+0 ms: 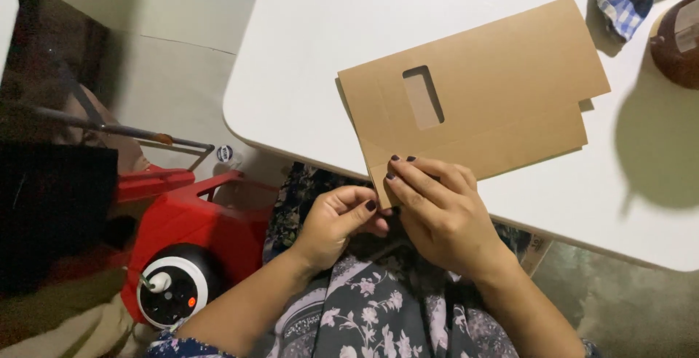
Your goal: The person folds a flat cardboard piece into a pouch shape, then applies glue along one edge using a brush and joins it to another cardboard piece to form a sealed pouch.
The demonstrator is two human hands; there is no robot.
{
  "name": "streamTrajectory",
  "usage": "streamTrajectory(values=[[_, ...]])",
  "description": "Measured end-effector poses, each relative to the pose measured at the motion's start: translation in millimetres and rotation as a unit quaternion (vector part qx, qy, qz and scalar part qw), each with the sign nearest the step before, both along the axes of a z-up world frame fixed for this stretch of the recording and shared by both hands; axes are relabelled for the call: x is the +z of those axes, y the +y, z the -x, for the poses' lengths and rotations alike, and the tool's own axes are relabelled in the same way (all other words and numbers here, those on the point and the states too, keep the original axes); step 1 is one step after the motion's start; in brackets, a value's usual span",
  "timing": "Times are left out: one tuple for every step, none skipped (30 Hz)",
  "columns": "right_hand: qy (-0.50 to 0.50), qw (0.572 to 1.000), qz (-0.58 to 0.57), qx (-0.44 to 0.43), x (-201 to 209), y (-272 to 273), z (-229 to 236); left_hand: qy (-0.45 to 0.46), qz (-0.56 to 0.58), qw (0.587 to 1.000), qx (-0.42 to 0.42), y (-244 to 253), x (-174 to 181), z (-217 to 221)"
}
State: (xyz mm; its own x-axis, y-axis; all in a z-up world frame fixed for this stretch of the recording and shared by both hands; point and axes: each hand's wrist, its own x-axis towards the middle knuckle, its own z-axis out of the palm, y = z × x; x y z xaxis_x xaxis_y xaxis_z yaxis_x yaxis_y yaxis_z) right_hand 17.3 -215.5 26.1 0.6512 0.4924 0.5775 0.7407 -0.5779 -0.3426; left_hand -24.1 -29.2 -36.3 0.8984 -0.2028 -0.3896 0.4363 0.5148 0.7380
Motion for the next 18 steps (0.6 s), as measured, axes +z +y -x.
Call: streamTrajectory(values=[[0.008, 1.000, -0.004, 0.007, -0.6, -0.8, -0.7, 0.009, 0.011, 1.000, 0.006, -0.5, -0.6, -0.2], [0.015, 1.000, -0.009, 0.014, -1.0, -1.2, -1.1, 0.019, 0.023, 0.999, 0.012, -0.6, -0.9, 0.0], [0.015, 1.000, -0.008, 0.017, 0.3, -2.3, -1.1, 0.018, 0.023, 0.999, 0.015, -1.4, -4.1, 0.2], [0.035, 0.999, -0.005, 0.028, 1.7, -3.4, -1.4, 0.027, 0.035, 0.999, 0.024, -2.3, -7.1, 0.3], [0.056, 0.998, -0.002, 0.037, 3.4, -5.2, -0.6, 0.037, 0.047, 0.998, 0.029, -3.6, -10.1, 0.5], [0.057, 0.998, -0.001, 0.037, 0.5, -4.7, -0.7, 0.038, 0.049, 0.998, 0.030, -3.8, -10.5, 0.8], [0.053, 0.998, 0.002, 0.025, -2.8, -4.9, -0.3, 0.043, 0.057, 0.997, 0.035, -4.5, -11.1, 1.1], [0.049, 0.999, 0.004, 0.012, -6.1, -5.4, 0.1, 0.048, 0.065, 0.996, 0.040, -5.4, -11.7, 1.3], [0.049, 0.999, 0.005, 0.012, -5.7, -4.9, 0.1, 0.048, 0.066, 0.996, 0.039, -5.8, -12.0, 1.0], [0.049, 0.999, 0.007, 0.008, -5.3, -4.4, 0.2, 0.047, 0.068, 0.996, 0.041, -6.0, -12.2, 0.8], [0.050, 0.999, 0.009, 0.004, -5.1, -4.0, 0.7, 0.048, 0.069, 0.996, 0.043, -6.3, -12.5, 1.4], [0.051, 0.999, 0.009, 0.004, -5.7, -4.3, 1.0, 0.049, 0.069, 0.995, 0.043, -6.9, -15.3, 1.9], [0.049, 0.999, 0.010, 0.002, -6.4, -4.3, 0.8, 0.049, 0.073, 0.995, 0.046, -7.1, -18.0, 2.1], [0.047, 0.999, 0.010, 0.000, -7.0, -4.3, 0.6, 0.049, 0.076, 0.995, 0.048, -7.4, -20.7, 2.3], [0.048, 0.999, 0.010, 0.001, -7.7, -3.8, 0.6, 0.049, 0.076, 0.995, 0.049, -7.3, -20.4, 1.5], [0.044, 0.999, 0.014, -0.003, -8.3, -3.5, 0.7, 0.048, 0.077, 0.995, 0.051, -7.5, -20.1, 0.8], [0.041, 0.999, 0.018, -0.007, -9.1, -3.6, 1.7, 0.048, 0.078, 0.994, 0.053, -8.0, -20.0, 1.1], [0.042, 0.999, 0.019, -0.007, -8.6, -3.3, 2.1, 0.049, 0.078, 0.994, 0.053, -8.9, -18.7, 1.7]])
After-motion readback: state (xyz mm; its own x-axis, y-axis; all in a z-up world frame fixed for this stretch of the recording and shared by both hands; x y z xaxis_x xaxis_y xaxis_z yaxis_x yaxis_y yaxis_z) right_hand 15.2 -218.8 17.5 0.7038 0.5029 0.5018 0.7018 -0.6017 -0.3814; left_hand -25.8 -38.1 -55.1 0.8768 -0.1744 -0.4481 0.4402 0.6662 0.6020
